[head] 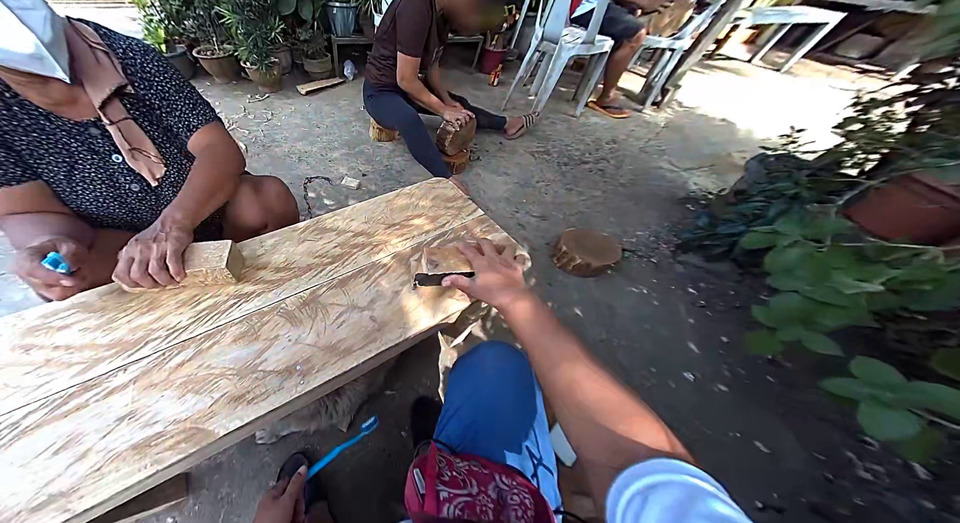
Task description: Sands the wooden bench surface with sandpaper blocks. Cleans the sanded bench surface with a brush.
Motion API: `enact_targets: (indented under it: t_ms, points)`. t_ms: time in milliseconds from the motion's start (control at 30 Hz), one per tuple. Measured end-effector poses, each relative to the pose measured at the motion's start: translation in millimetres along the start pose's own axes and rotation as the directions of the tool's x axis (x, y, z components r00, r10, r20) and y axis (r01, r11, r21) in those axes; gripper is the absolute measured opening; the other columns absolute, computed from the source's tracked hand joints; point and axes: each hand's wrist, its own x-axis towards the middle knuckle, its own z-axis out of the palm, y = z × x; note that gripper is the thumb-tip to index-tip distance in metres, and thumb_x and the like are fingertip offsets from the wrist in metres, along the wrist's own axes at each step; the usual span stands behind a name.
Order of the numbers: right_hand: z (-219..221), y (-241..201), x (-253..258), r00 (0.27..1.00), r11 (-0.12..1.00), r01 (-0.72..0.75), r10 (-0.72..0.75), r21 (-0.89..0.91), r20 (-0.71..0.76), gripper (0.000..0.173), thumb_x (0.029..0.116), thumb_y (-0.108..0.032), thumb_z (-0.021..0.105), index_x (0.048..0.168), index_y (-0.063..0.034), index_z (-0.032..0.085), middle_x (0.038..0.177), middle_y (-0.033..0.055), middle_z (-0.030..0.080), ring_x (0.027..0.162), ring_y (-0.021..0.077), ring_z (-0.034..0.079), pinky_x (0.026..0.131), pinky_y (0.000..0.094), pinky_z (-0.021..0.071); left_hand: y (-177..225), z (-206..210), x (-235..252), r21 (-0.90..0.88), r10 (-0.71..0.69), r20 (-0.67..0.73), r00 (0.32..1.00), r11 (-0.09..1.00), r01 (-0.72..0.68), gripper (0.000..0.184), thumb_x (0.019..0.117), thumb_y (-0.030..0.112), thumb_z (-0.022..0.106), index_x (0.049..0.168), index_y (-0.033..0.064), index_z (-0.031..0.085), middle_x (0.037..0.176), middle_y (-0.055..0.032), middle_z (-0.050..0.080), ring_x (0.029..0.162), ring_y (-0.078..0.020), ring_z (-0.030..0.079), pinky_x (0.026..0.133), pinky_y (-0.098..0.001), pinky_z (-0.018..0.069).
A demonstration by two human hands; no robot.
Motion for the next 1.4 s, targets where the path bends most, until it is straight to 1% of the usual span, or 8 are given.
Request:
enact_targets:
  t_ms: [233, 367, 500, 700, 800, 1000, 1100, 1400]
  points:
    - [30.6, -108.8, -67.5, 0.919, 0.925, 0.379, -0.377, 0.0, 0.112, 0.085, 0.0832, -0.078, 0.06, 0.153, -0.0316, 0.049, 0.153, 0.0267, 0.046, 0.14, 0.0607, 0.032, 0.1, 0.0777, 0.0328, 14.9, 9.4, 0.1, 0.02, -0.01, 0.013, 1.0, 1.0, 0.01, 0.039, 0.1108, 0.029, 0.047, 0.087, 0.0005, 0.057, 0.06, -0.0019, 0.053, 0.052, -0.0114, 0.055, 0.056, -0.0273, 0.052]
    - [30.4, -104.6, -60.8, 0.872, 0.876, 0.481, -0.473, -0.04, 0.128, 0.079, 0.0867, -0.077, 0.056, 0.154, -0.0368, 0.047, 0.153, 0.0215, 0.048, 0.136, 0.0557, 0.039, 0.095, 0.0711, 0.0387, 22.5, 14.4, 1.1, 0.02, 0.002, 0.009, 1.0, 1.0, -0.002, 0.038, 0.1106, 0.029, 0.047, 0.087, 0.0011, 0.057, 0.06, -0.0016, 0.053, 0.052, -0.0114, 0.055, 0.056, -0.0272, 0.0519]
    - [22.4, -33.7, -23.8, 0.921, 0.922, 0.381, -0.385, -0.067, -0.059, 0.08, 0.0831, -0.075, 0.064, 0.15, -0.0319, 0.055, 0.146, 0.0227, 0.055, 0.132, 0.0579, 0.044, 0.093, 0.0749, 0.0392, 23.1, 15.0, -0.7, 0.042, 0.023, 0.016, 1.0, 0.999, -0.024, 0.038, 0.1104, 0.028, 0.048, 0.085, 0.0015, 0.058, 0.059, -0.0007, 0.053, 0.051, -0.01, 0.055, 0.056, -0.0257, 0.0516]
    - [-8.8, 46.5, 16.0, 0.999, 0.998, 0.024, -0.026, -0.058, -0.046, 0.084, 0.0885, -0.07, 0.064, 0.156, -0.0247, 0.045, 0.154, 0.0269, 0.044, 0.138, 0.0584, 0.038, 0.102, 0.0803, 0.0273, 16.2, 4.1, -8.3, -0.008, 0.021, -0.007, 1.0, 1.0, -0.021, 0.035, 0.1102, 0.026, 0.049, 0.088, 0.001, 0.058, 0.06, -0.0008, 0.052, 0.052, -0.0102, 0.055, 0.056, -0.0253, 0.0515]
    - [2.0, 7.9, -3.7, 0.995, 0.995, 0.087, -0.09, -0.047, -0.047, 0.087, 0.0852, -0.074, 0.064, 0.155, -0.0256, 0.047, 0.156, 0.0279, 0.042, 0.139, 0.0616, 0.034, 0.101, 0.0826, 0.0278, 17.6, 3.5, -8.2, 0.017, 0.028, 0.007, 1.0, 0.999, -0.028, 0.036, 0.11, 0.027, 0.049, 0.086, 0.0016, 0.058, 0.06, -0.0011, 0.053, 0.052, -0.0105, 0.054, 0.056, -0.0257, 0.0513]
    - [47.1, -135.6, -76.5, 0.88, 0.881, 0.473, -0.473, -0.005, -0.036, 0.083, 0.0789, -0.079, 0.065, 0.147, -0.0325, 0.057, 0.142, 0.0267, 0.054, 0.129, 0.0608, 0.042, 0.093, 0.075, 0.039, 29.3, 14.2, -4.4, 0.067, 0.025, 0.027, 0.999, 0.997, -0.027, 0.037, 0.1101, 0.029, 0.049, 0.089, 0.0, 0.058, 0.063, -0.0017, 0.052, 0.055, -0.0112, 0.054, 0.059, -0.027, 0.0508]
    - [47.3, -133.9, -73.1, 0.843, 0.843, 0.537, -0.538, -0.028, -0.029, 0.078, 0.0823, -0.078, 0.061, 0.147, -0.0343, 0.056, 0.142, 0.0232, 0.056, 0.128, 0.0563, 0.045, 0.088, 0.0677, 0.0425, 30.8, 19.6, -4.5, 0.089, 0.038, 0.047, 0.998, 0.995, -0.042, 0.036, 0.1098, 0.027, 0.05, 0.086, 0.0017, 0.056, 0.061, -0.0008, 0.051, 0.053, -0.0101, 0.053, 0.057, -0.0255, 0.0494]
    - [-11.8, 13.2, 20.3, 0.999, 0.997, 0.023, -0.022, -0.07, 0.024, 0.085, 0.0877, -0.073, 0.062, 0.158, -0.0275, 0.043, 0.154, 0.0251, 0.045, 0.137, 0.0572, 0.039, 0.102, 0.0799, 0.0283, 15.8, 4.9, -6.5, 0.052, 0.03, 0.026, 0.999, 0.998, -0.031, 0.037, 0.1103, 0.029, 0.048, 0.085, 0.0025, 0.056, 0.062, -0.0008, 0.051, 0.054, -0.0105, 0.053, 0.058, -0.0257, 0.0488]
